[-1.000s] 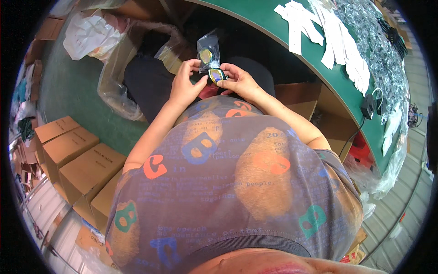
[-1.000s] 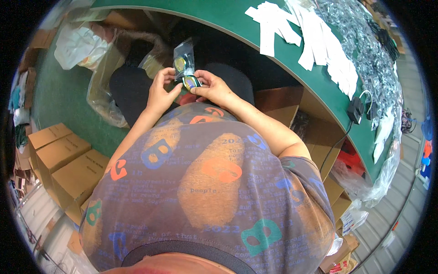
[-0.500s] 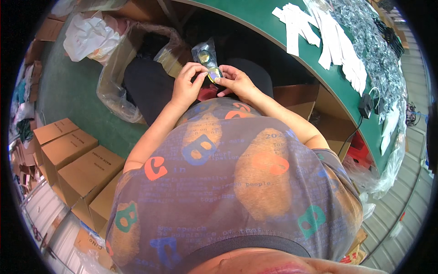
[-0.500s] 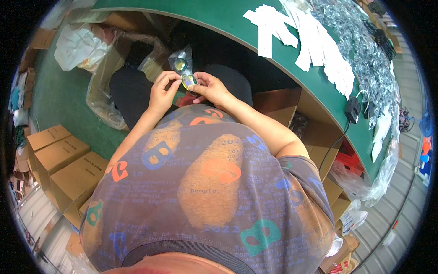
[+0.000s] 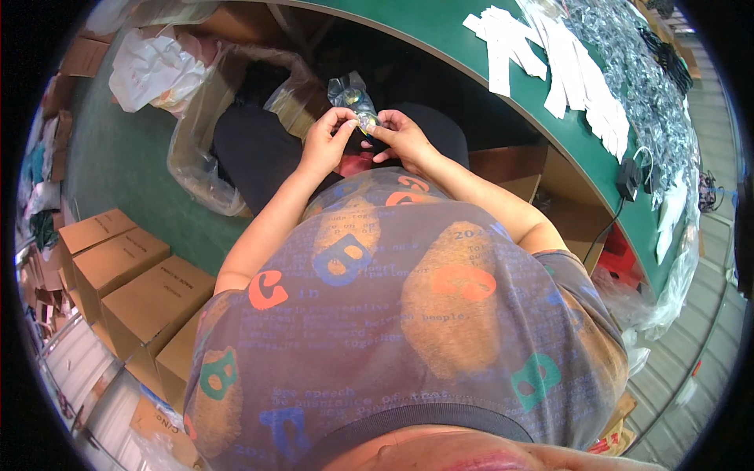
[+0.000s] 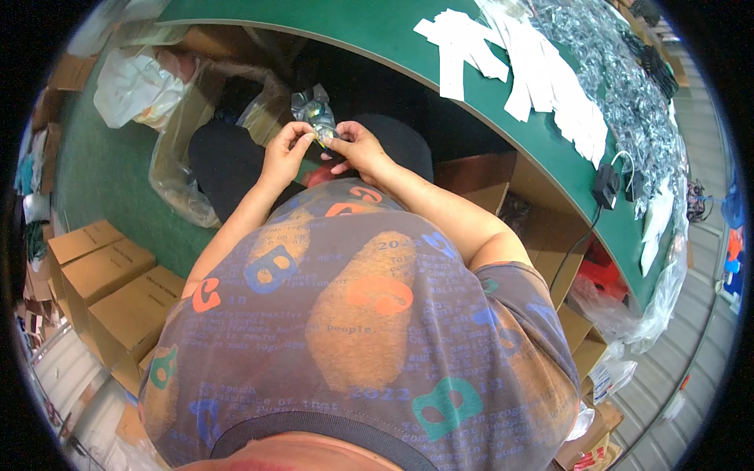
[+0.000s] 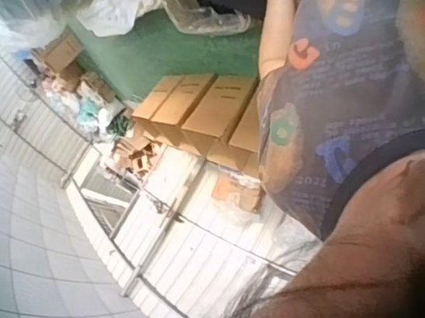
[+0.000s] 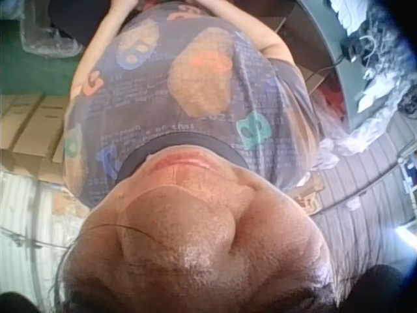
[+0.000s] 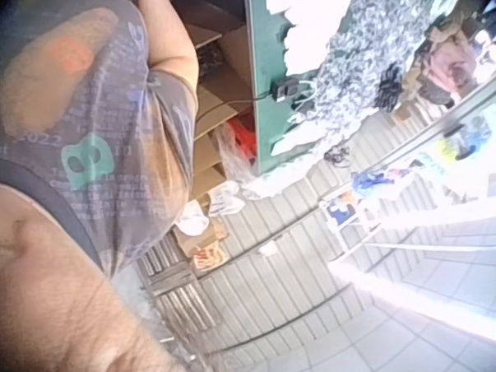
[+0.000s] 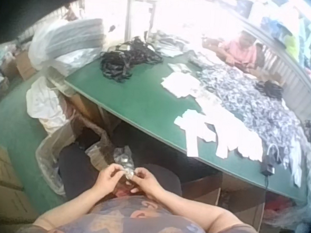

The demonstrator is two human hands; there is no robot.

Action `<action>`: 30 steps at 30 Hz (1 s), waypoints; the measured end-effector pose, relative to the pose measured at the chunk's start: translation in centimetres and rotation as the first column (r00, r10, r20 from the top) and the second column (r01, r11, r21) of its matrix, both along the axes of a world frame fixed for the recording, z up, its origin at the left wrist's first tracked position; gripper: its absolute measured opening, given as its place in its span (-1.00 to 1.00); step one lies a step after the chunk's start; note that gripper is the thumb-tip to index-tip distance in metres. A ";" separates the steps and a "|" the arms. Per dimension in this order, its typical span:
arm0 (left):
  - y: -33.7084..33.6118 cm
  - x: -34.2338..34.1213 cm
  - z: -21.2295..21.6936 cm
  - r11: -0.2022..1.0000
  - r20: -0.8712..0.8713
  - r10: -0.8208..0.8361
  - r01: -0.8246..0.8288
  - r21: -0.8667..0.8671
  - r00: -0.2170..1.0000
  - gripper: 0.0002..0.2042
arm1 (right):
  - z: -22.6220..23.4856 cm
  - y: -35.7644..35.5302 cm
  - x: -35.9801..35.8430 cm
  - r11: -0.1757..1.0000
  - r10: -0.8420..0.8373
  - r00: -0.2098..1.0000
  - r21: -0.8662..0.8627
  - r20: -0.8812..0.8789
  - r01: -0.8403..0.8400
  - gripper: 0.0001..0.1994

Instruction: Packaging swimming goggles into small plastic bags at a workbench.

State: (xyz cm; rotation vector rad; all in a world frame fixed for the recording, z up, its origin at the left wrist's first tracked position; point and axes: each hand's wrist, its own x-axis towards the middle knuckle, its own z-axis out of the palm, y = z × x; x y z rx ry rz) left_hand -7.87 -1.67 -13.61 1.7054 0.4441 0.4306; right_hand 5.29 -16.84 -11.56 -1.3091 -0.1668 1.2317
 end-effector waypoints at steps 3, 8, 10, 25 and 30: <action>0.0 0.2 0.0 0.999 -0.024 -0.017 0.017 -0.029 1.000 -0.90 | 0.3 -0.1 -0.3 0.999 -0.036 0.999 -0.018 0.007 0.036 -0.72; -0.1 0.5 0.1 0.997 -0.005 -0.055 0.055 -0.049 0.998 -0.91 | -0.5 0.3 -0.2 1.000 -0.015 1.000 0.010 0.023 0.015 -0.73; -0.3 0.6 -0.1 0.995 0.000 -0.077 0.077 -0.059 0.997 -0.91 | -1.4 1.0 -0.5 0.993 -0.111 0.991 -0.027 0.081 0.113 -0.78; 0.7 0.0 1.8 0.940 -0.222 0.103 -0.022 0.341 0.970 -0.82 | -1.4 1.6 0.1 0.997 0.071 0.917 -0.027 0.393 -0.065 -0.83; 0.6 -1.3 2.9 0.918 -0.346 0.033 0.108 0.381 0.938 -0.86 | 0.6 0.5 0.2 0.948 0.308 0.395 -0.245 0.866 -0.202 -0.84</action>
